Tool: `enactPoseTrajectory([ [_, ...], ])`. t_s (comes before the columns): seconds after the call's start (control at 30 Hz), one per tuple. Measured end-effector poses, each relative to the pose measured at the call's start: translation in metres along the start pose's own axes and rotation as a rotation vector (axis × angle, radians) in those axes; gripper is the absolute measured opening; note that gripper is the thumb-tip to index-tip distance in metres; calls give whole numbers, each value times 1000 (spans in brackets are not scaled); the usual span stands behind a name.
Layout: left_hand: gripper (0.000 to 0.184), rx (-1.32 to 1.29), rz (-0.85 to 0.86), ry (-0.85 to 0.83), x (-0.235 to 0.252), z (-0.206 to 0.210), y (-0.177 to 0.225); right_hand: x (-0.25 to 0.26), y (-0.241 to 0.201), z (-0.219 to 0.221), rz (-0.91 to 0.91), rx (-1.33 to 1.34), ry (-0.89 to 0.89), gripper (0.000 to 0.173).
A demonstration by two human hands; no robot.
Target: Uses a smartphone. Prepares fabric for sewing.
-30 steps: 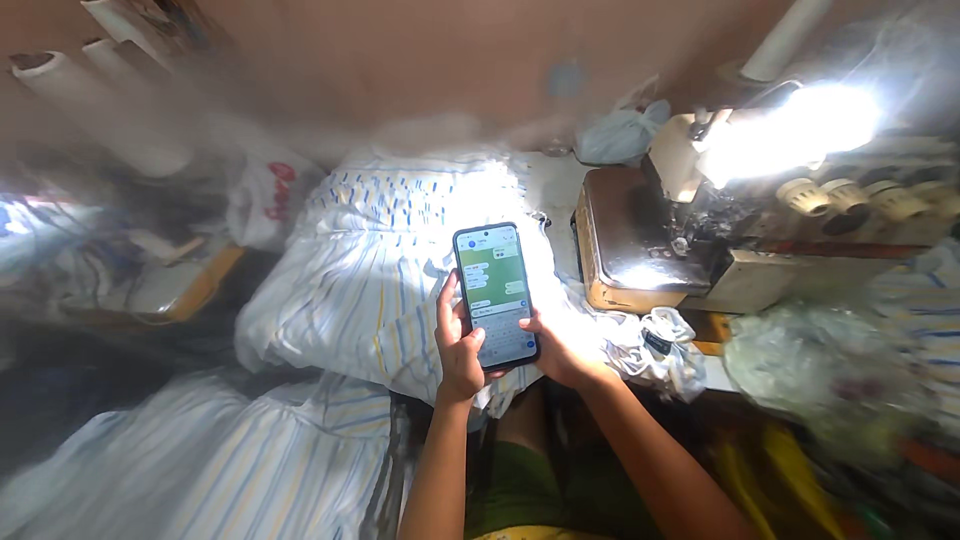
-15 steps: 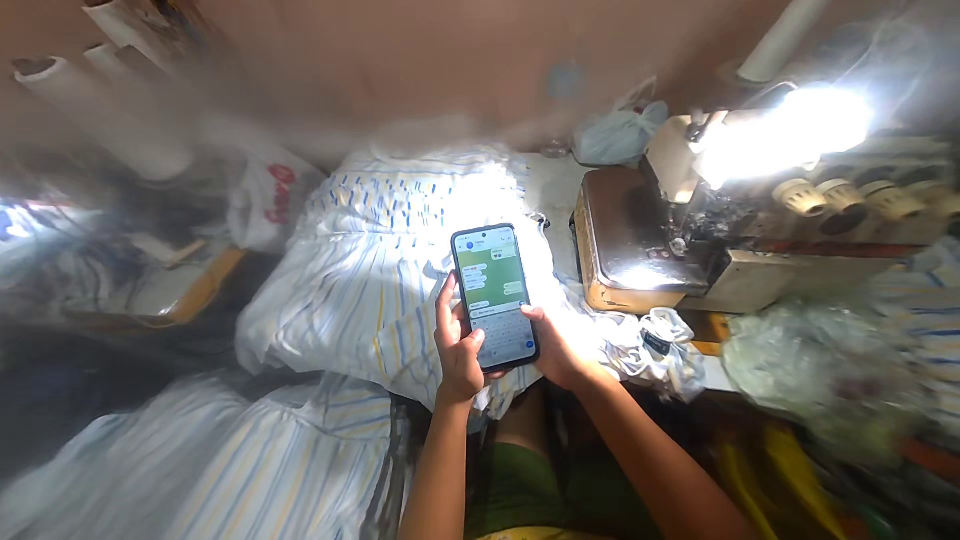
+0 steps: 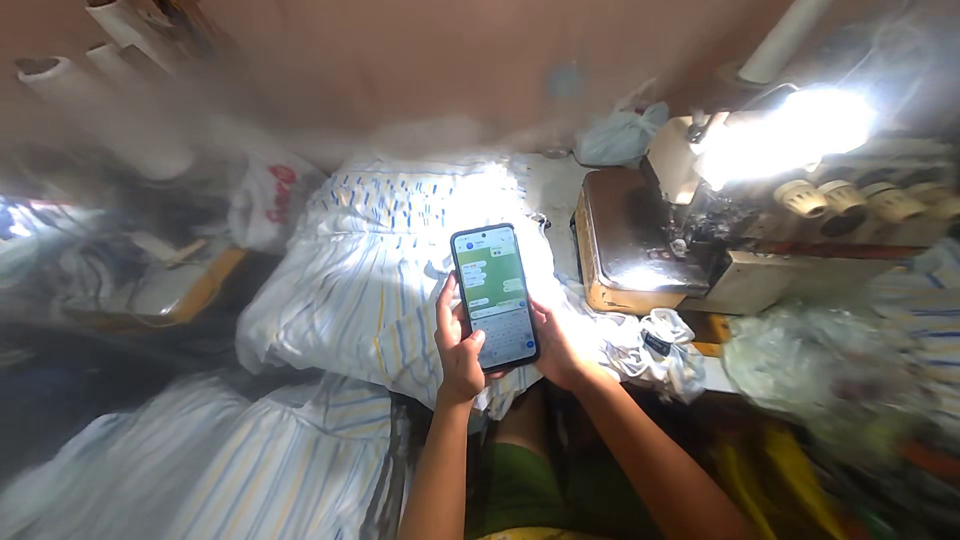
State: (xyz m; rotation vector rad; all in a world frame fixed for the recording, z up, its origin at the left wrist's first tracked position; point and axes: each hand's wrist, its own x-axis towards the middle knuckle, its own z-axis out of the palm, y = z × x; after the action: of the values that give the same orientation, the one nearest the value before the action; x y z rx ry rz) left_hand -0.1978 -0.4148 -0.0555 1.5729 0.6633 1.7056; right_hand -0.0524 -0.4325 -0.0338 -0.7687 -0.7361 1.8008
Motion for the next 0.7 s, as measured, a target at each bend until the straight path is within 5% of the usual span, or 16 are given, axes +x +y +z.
enactPoseTrajectory([
  [0.7, 74, -4, 23, -15, 0, -1, -3, -1, 1, 0, -37, 15, -42, 50],
])
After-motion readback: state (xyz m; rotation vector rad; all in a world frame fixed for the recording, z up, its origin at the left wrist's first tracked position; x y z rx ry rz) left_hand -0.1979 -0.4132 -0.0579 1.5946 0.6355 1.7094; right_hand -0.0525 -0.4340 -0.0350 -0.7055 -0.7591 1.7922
